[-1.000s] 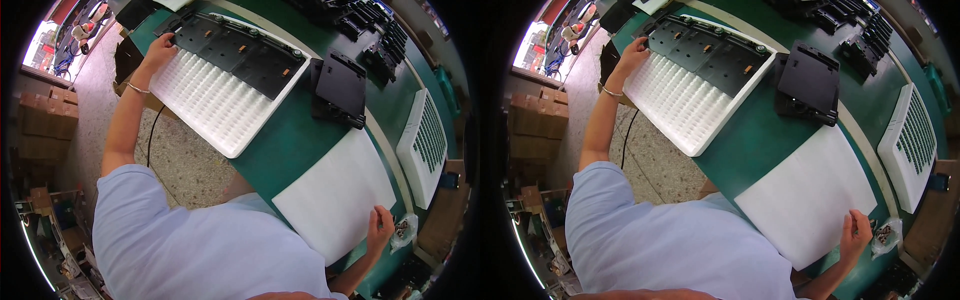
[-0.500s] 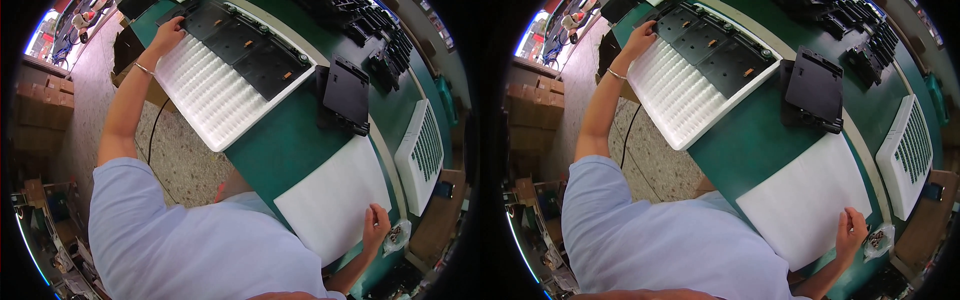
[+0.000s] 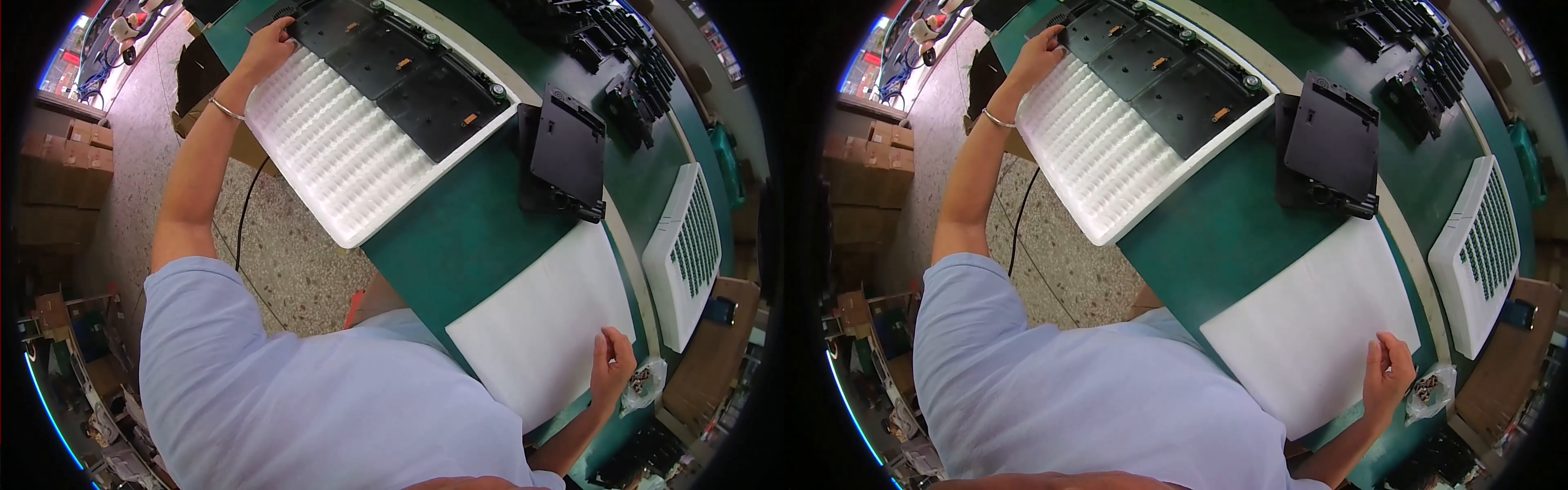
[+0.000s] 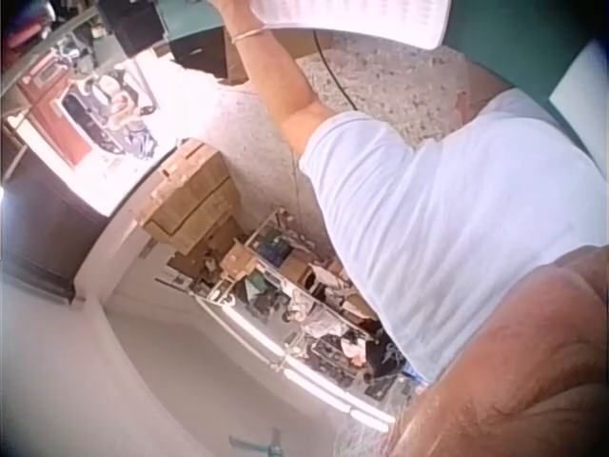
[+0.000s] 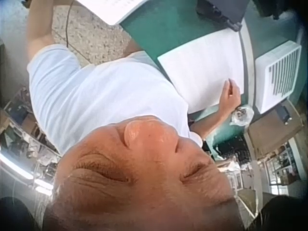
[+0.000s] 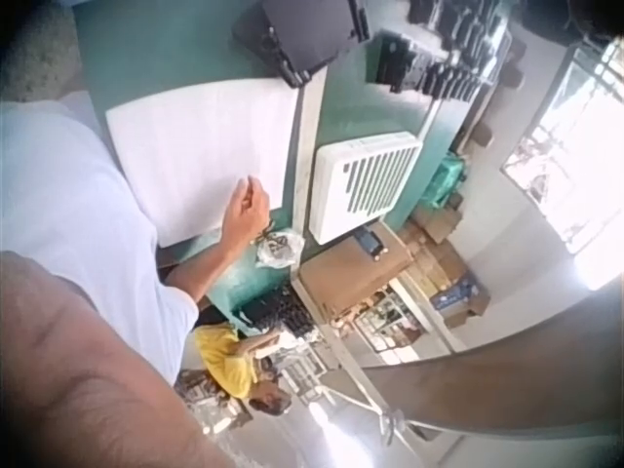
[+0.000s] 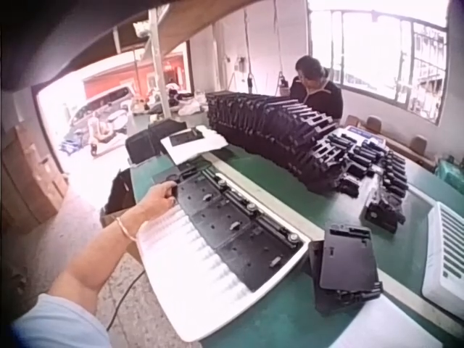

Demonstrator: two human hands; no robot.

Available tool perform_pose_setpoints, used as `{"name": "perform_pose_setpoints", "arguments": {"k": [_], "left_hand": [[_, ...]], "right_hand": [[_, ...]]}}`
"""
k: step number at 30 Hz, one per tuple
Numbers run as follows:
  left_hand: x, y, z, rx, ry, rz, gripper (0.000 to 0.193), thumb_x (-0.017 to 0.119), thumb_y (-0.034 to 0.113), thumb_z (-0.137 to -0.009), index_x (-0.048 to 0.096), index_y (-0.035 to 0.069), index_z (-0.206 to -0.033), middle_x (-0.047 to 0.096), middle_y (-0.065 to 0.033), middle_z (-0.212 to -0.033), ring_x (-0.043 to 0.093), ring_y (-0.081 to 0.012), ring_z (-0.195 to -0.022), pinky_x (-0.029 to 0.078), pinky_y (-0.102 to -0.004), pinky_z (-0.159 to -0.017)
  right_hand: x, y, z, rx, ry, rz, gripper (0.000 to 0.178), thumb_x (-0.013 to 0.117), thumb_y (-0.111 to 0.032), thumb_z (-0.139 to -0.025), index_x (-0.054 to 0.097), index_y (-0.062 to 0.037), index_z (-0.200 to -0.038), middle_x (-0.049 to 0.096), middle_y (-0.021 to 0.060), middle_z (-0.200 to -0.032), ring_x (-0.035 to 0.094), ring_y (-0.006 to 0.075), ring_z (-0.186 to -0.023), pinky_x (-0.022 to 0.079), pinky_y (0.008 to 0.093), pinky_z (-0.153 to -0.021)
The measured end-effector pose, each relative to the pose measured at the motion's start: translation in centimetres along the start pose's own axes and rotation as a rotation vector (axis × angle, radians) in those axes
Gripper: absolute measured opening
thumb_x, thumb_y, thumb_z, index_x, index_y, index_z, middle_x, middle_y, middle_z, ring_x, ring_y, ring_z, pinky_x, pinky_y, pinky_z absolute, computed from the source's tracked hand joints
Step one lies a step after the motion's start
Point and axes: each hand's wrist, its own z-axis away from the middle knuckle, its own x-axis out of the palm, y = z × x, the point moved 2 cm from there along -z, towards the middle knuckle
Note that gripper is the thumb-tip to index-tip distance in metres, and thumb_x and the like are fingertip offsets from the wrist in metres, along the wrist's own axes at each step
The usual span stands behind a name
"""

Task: The person assembles small components into a plastic housing by hand at a factory workstation.

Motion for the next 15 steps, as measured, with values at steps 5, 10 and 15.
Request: {"name": "perform_pose_setpoints", "arguments": {"k": [5,10,15], "left_hand": [[0.4,-0.7,-0.1,0.011,0.023,0.040,0.056,0.066,0.012,-0.083,0.053,0.005,-0.137,0.066,-0.0077,-0.094,0.062,-0.0192,-0.087,0.050,-0.0309,-0.080],[0.0,-1.5,-0.3,0.023,-0.013,0.032,0.055,0.065,0.012,-0.084,0.053,0.005,-0.137,0.066,-0.0088,-0.096,0.062,-0.0199,-0.088,0.050,-0.0312,-0.080],[-0.4,-1.9,0.7,0.009,-0.039,0.062,0.053,0.065,0.011,-0.084,0.054,0.004,-0.136,0.065,-0.0073,-0.093,0.061,-0.0174,-0.085,0.049,-0.0297,-0.078]], "right_hand": [[-0.1,-0.4,-0.3,-0.019,0.005,0.021,0.011,0.067,-0.005,-0.090,0.068,-0.0011,-0.100,0.058,0.0015,-0.077,0.043,0.0076,-0.060,0.032,0.0222,-0.052],[-0.2,-0.4,-0.3,-0.015,-0.002,0.022,0.011,0.067,-0.005,-0.090,0.068,-0.0013,-0.101,0.058,0.0016,-0.077,0.044,0.0079,-0.061,0.033,0.0220,-0.052],[-0.3,-0.4,-0.3,-0.013,0.010,0.015,0.012,0.067,-0.004,-0.089,0.068,-0.0011,-0.101,0.058,0.0016,-0.077,0.044,0.0083,-0.061,0.033,0.0221,-0.053]]}}
